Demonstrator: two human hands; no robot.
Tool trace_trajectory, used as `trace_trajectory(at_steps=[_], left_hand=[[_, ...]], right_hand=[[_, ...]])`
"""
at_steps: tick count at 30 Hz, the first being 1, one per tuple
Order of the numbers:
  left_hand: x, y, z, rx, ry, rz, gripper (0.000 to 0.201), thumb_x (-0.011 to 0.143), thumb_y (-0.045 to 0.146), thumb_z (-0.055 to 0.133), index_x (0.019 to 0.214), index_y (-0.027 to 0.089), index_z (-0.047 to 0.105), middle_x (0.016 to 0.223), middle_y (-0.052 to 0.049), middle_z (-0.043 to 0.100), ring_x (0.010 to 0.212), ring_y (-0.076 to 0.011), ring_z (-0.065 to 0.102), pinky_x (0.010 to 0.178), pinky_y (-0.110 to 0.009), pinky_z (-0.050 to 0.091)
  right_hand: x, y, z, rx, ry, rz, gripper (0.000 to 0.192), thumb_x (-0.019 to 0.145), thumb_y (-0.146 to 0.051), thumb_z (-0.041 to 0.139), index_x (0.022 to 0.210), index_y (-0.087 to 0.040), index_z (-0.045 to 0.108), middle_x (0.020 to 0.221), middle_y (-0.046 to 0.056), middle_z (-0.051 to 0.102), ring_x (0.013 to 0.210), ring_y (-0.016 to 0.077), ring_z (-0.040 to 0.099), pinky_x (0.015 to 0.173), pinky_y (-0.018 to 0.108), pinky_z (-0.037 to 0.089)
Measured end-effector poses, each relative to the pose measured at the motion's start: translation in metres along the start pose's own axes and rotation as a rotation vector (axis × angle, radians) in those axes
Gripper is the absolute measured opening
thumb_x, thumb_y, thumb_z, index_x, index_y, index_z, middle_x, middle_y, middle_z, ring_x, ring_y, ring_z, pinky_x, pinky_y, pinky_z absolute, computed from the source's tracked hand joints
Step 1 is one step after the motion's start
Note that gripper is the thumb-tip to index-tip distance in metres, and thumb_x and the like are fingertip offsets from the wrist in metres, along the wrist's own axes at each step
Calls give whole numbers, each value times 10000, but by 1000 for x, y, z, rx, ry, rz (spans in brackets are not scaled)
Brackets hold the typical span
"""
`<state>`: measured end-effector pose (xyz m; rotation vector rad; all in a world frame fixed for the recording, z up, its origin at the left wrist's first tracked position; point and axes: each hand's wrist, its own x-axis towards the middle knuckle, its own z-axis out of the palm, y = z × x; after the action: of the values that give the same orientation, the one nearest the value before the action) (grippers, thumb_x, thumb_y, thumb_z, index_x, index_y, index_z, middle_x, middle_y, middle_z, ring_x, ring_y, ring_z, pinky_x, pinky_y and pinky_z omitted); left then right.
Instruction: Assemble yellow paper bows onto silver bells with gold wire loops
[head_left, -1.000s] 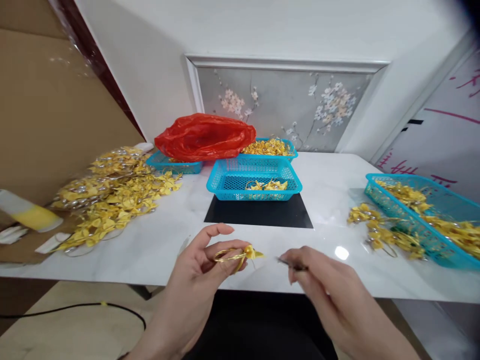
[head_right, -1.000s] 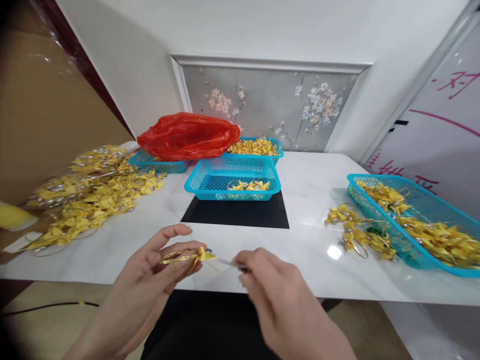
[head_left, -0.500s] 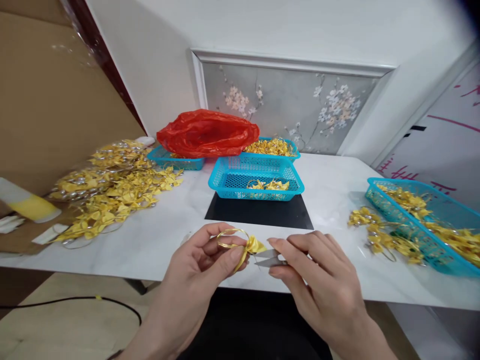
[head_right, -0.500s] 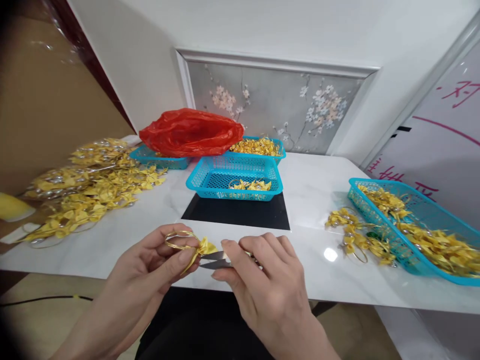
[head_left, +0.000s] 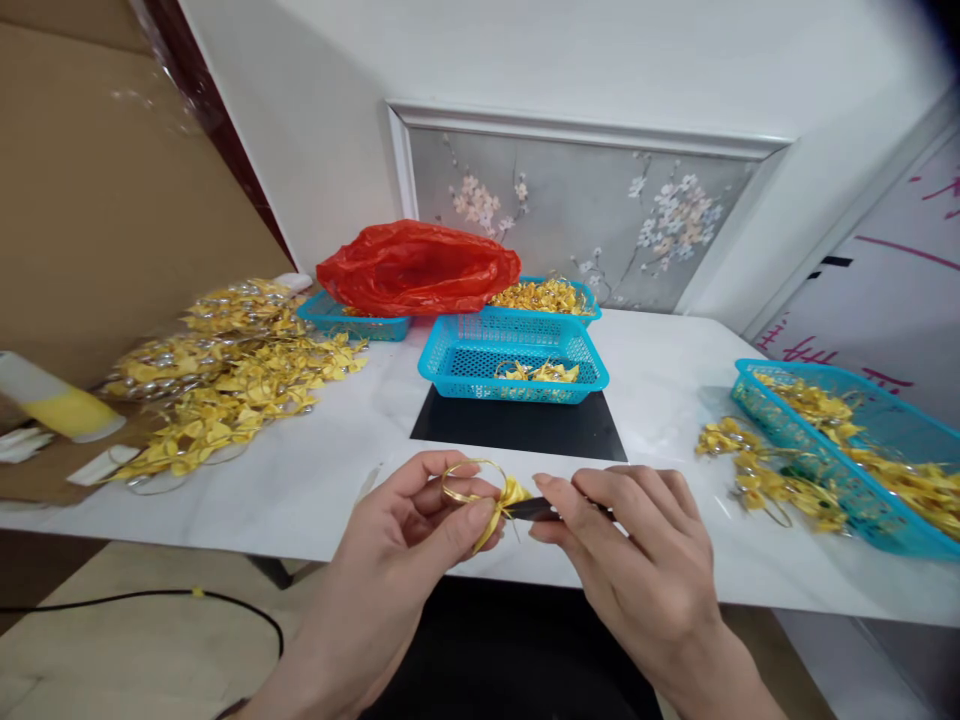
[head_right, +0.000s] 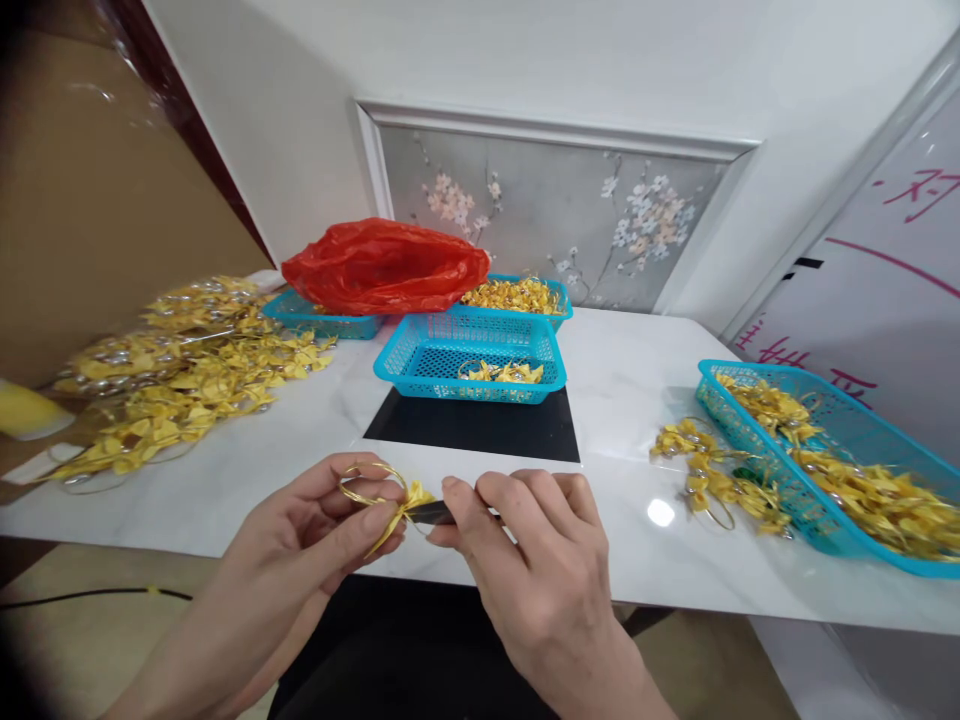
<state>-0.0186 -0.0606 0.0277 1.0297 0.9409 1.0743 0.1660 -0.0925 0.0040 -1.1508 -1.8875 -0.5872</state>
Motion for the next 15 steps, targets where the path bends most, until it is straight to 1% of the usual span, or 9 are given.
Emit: trace_trajectory(at_steps=[8, 15], left_hand=[[0, -3, -3, 61, -44, 13, 149, 776, 276, 787, 902, 253, 712, 791, 19, 709, 743, -129, 663, 680, -170, 532], [-1, -2, -1, 52, -70, 19, 114, 780, 249, 783, 876, 251, 722, 785, 25, 721, 721, -111, 652, 659, -148, 520]], right_hand=[[0, -1, 1, 40, -4, 18, 113, 939, -165, 632, 1044, -178, 669, 806, 38, 684, 705, 158, 582, 664, 325, 379], [-1, -2, 3, 73, 10, 25, 108, 928, -156, 644, 1031, -161, 673, 802, 44, 674, 707, 161, 583, 650, 323, 383]])
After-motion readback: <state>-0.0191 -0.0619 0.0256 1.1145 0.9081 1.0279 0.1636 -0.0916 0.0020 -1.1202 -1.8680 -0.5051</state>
